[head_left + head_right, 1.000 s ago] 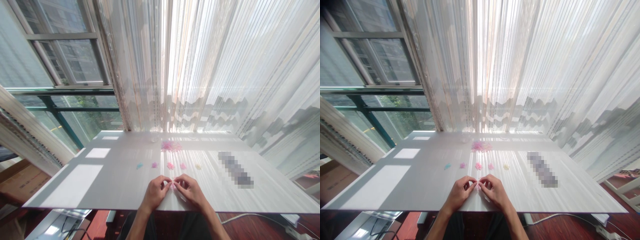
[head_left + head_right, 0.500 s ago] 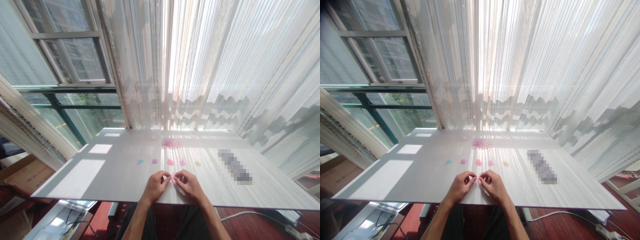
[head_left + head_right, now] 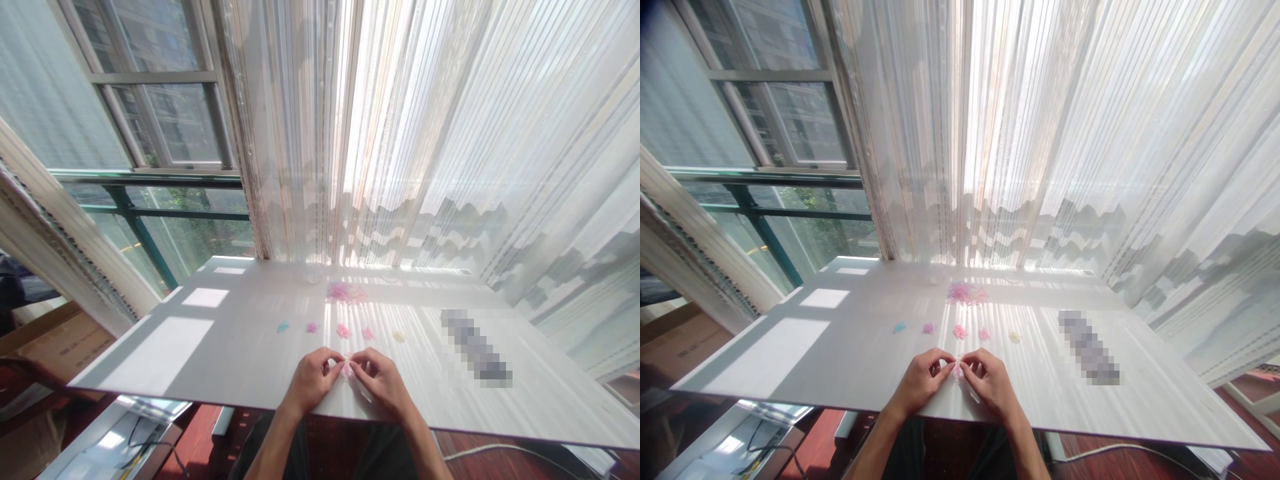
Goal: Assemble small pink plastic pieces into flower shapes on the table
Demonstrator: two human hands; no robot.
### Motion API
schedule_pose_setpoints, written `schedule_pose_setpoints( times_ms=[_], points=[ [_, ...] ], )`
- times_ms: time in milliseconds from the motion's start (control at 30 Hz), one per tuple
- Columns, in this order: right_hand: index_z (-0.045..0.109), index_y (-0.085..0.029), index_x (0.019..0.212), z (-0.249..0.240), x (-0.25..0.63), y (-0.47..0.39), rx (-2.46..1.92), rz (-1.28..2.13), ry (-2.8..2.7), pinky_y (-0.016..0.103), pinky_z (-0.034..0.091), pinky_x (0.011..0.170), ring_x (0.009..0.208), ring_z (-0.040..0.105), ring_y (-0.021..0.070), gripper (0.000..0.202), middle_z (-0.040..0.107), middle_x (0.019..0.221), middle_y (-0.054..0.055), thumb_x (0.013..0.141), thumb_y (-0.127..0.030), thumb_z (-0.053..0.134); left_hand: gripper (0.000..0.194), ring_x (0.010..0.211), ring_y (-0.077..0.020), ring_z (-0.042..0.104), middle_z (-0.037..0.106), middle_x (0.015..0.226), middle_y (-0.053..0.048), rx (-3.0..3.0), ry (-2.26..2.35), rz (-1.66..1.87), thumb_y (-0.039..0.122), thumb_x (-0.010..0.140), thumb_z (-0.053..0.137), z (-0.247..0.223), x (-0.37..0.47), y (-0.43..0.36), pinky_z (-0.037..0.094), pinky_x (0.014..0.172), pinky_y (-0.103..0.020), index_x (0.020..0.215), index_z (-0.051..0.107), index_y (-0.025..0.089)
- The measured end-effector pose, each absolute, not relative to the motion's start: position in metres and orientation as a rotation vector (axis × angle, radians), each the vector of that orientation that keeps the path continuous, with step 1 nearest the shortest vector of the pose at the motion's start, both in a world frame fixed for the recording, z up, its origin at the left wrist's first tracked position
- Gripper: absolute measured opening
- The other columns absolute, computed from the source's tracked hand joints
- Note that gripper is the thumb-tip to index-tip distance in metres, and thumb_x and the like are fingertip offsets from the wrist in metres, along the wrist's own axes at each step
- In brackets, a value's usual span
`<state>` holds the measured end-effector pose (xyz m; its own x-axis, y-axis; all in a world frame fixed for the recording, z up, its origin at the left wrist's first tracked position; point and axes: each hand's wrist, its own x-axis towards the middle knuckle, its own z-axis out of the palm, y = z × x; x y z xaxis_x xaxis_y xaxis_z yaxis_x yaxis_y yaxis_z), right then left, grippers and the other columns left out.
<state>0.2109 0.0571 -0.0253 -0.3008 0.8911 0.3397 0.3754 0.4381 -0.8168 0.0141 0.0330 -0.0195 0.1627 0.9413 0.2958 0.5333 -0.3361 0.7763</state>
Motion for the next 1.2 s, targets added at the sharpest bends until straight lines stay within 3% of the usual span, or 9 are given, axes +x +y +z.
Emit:
schedule_pose_setpoints(
  times_ms=[1200],
  points=[
    [0.074, -0.021, 0.086, -0.0185, 0.2106, 0.0539, -1.098, 0.796, -1.883, 0.027, 0.048, 0.059, 0.062, 0.056, 0.0147, 0.026, 0.069, 0.076, 0.003, 0.090, -0.044, 0.063, 0.021, 0.064, -0.0139, 0.061, 0.074, 0.083, -0.004, 1.947, 1.383, 1.055, 0.035, 0.091, 0.059, -0.0171, 0.0142, 0.0344, 0.049, 0.066, -0.025, 0.092, 0.074, 0.020]
  ],
)
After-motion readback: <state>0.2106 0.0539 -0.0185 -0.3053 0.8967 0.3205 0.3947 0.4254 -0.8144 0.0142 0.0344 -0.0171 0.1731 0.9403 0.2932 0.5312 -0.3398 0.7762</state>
